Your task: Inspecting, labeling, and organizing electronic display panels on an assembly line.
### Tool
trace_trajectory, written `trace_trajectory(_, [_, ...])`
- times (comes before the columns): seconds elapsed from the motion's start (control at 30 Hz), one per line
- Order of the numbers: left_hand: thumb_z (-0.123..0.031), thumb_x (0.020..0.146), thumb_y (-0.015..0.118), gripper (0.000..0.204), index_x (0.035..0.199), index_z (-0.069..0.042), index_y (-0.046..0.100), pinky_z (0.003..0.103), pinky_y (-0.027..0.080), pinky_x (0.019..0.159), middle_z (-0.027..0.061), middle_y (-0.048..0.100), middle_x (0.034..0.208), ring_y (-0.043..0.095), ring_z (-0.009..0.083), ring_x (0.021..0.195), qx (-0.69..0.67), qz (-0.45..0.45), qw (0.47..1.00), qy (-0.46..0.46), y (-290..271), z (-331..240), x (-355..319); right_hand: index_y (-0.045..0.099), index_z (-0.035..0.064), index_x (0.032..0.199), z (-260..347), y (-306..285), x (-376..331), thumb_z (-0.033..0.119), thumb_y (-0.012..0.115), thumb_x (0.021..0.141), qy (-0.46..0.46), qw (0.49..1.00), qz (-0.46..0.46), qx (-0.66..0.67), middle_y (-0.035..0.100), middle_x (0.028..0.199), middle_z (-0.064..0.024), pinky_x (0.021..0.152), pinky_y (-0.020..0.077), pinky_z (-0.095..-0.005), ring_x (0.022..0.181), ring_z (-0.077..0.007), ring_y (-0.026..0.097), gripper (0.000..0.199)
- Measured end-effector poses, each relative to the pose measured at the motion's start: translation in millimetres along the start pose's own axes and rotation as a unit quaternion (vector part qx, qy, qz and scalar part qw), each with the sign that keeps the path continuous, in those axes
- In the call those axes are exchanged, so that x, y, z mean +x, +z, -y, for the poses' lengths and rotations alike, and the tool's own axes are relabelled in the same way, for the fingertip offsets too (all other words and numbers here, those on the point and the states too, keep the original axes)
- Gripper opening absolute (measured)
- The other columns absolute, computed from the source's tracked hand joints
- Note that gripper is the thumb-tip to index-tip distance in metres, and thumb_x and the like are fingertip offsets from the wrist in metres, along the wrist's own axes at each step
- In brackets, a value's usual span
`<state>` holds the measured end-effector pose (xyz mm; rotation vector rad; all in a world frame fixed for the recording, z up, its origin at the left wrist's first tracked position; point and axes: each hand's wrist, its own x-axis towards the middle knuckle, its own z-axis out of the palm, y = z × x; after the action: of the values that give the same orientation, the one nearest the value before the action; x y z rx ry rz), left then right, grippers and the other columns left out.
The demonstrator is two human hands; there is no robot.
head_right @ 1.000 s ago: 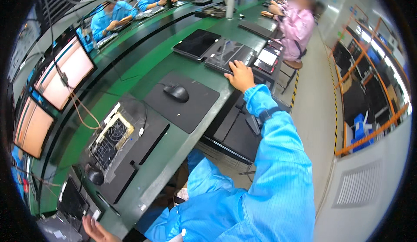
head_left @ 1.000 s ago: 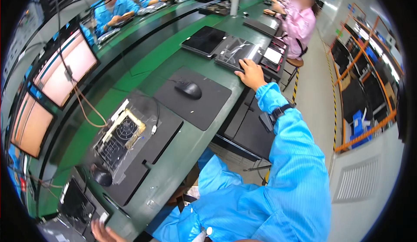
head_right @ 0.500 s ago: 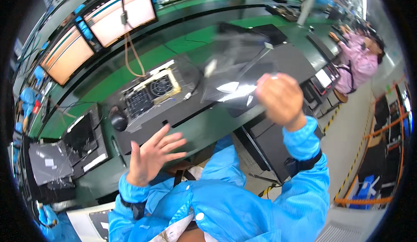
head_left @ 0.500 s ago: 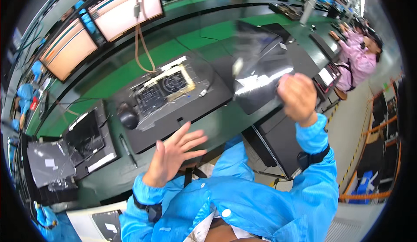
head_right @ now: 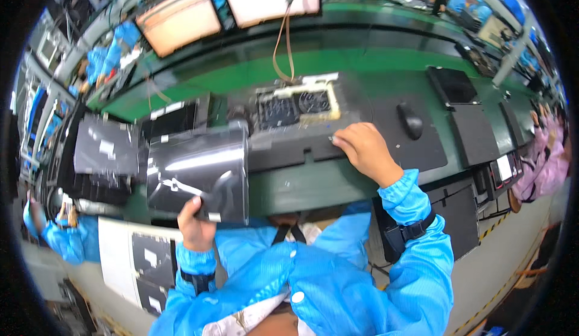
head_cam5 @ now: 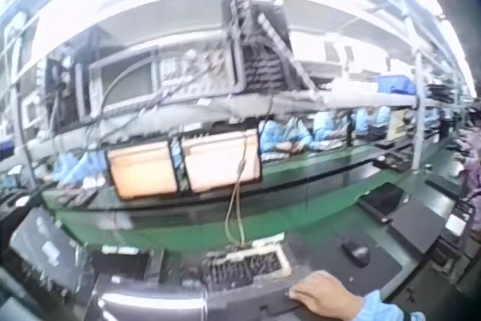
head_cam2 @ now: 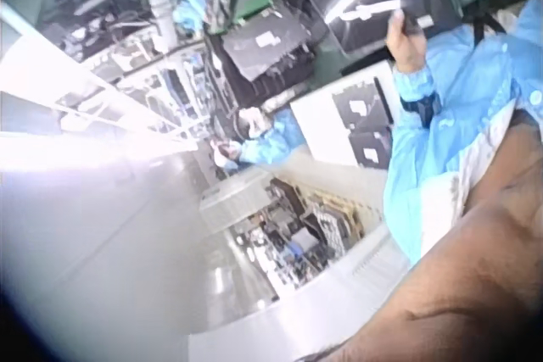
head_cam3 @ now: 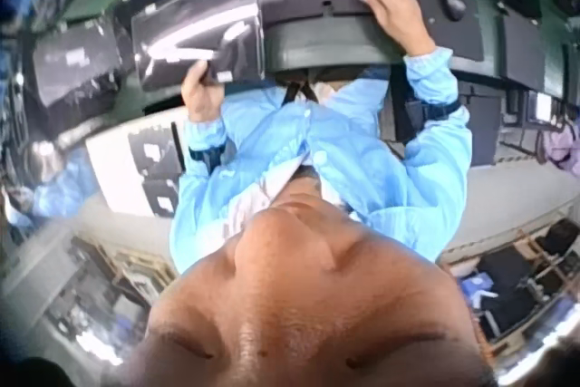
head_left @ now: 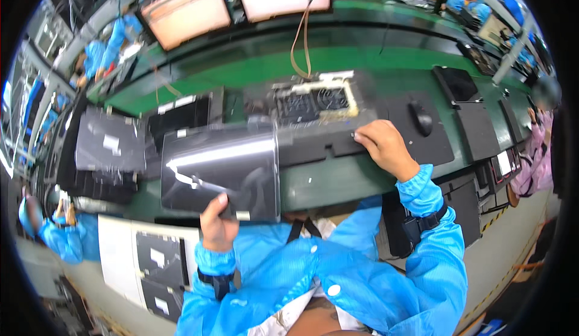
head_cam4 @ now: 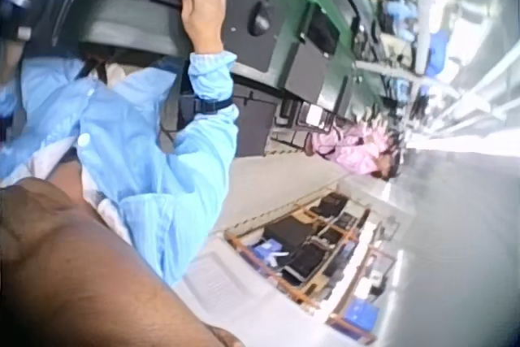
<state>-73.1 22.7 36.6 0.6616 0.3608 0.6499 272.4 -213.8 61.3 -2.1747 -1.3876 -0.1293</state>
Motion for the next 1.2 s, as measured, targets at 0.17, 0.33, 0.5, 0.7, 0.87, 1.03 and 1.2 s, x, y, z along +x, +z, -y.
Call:
trace_trajectory(0.17, [-0.007,0.095,0.058,0.037,0.129,0.003,0.061,0.047,0.046,0.113,0.0169,0.069,0.128,0.065,0.0321,0.121,-0.116,0.026,0.993,0.022,-3.7,8.4,17.8,0.064,0.0023,0.129,98.3,23.7,-0.9,0.012,0.063,0.1,-0.075,0.942,-0.015,0.327,0.071,0.113,-0.0156,0.086,0.0555,-0.0378,0.098,-0.0308,0.071,0.03])
trace_trajectory(0.33, [-0.007,0.095,0.057,0.041,0.135,0.003,0.058,0.048,0.048,0.112,0.0178,0.067,0.131,0.064,0.0322,0.123,-0.101,0.023,0.994,0.023,-1.6,11.6,18.6,0.066,0.0028,0.119,137.5,33.8,12.5,0.013,0.066,0.098,0.0,0.906,0.028,0.421,0.073,0.1,-0.0134,0.076,0.055,-0.0362,0.088,-0.0258,0.072,0.023])
trace_trajectory(0.5, [-0.007,0.093,0.058,0.037,0.128,0.004,0.062,0.047,0.049,0.11,0.0184,0.071,0.123,0.067,0.0321,0.118,-0.081,0.029,0.996,0.011,-5.2,12.0,16.4,0.067,0.003,0.116,136.3,33.8,20.1,0.011,0.066,0.098,-0.016,0.919,0.023,0.392,0.072,0.097,-0.0137,0.073,0.0542,-0.0373,0.085,-0.0265,0.071,0.02])
trace_trajectory(0.7, [-0.009,0.093,0.059,0.029,0.117,0.005,0.068,0.046,0.052,0.106,0.0186,0.073,0.118,0.07,0.0318,0.112,-0.033,0.018,0.999,-0.006,-9.6,13.9,14.2,0.069,0.0021,0.115,121.0,25.8,22.3,0.01,0.068,0.097,-0.103,0.939,0.031,0.327,0.073,0.097,-0.0134,0.072,0.0548,-0.0359,0.084,-0.0271,0.071,0.02])
trace_trajectory(0.87, [-0.01,0.093,0.061,0.026,0.114,0.004,0.069,0.044,0.053,0.103,0.0169,0.074,0.114,0.071,0.03,0.107,0.025,0.031,0.999,-0.026,-5.2,19.1,13.2,0.069,0.0018,0.108,107.3,21.1,23.2,0.009,0.069,0.095,-0.153,0.951,0.082,0.256,0.072,0.095,-0.0141,0.073,0.0549,-0.0399,0.086,-0.0324,0.07,0.015])
trace_trajectory(1.03, [-0.009,0.096,0.061,0.023,0.115,0.003,0.069,0.042,0.052,0.103,0.0156,0.073,0.114,0.07,0.0281,0.11,0.041,-0.008,0.998,0.048,39.8,50.2,16.4,0.066,0.0031,0.102,112.8,27.9,2.2,0.013,0.076,0.089,-0.153,0.958,-0.219,0.106,0.065,0.087,-0.0117,0.07,0.0513,-0.0358,0.08,-0.0281,0.066,0.019])
trace_trajectory(1.2, [-0.006,0.098,0.06,0.028,0.126,-0.002,0.065,0.041,0.05,0.105,0.0125,0.07,0.122,0.066,0.0258,0.116,0.169,0.022,0.985,-0.017,101.5,69.8,31.0,0.058,-0.0006,0.13,105.7,43.7,-14.1,0.019,0.069,0.101,0.22,0.641,-0.021,0.735,0.068,0.113,-0.0042,0.089,0.052,-0.0283,0.099,-0.0111,0.064,0.036])
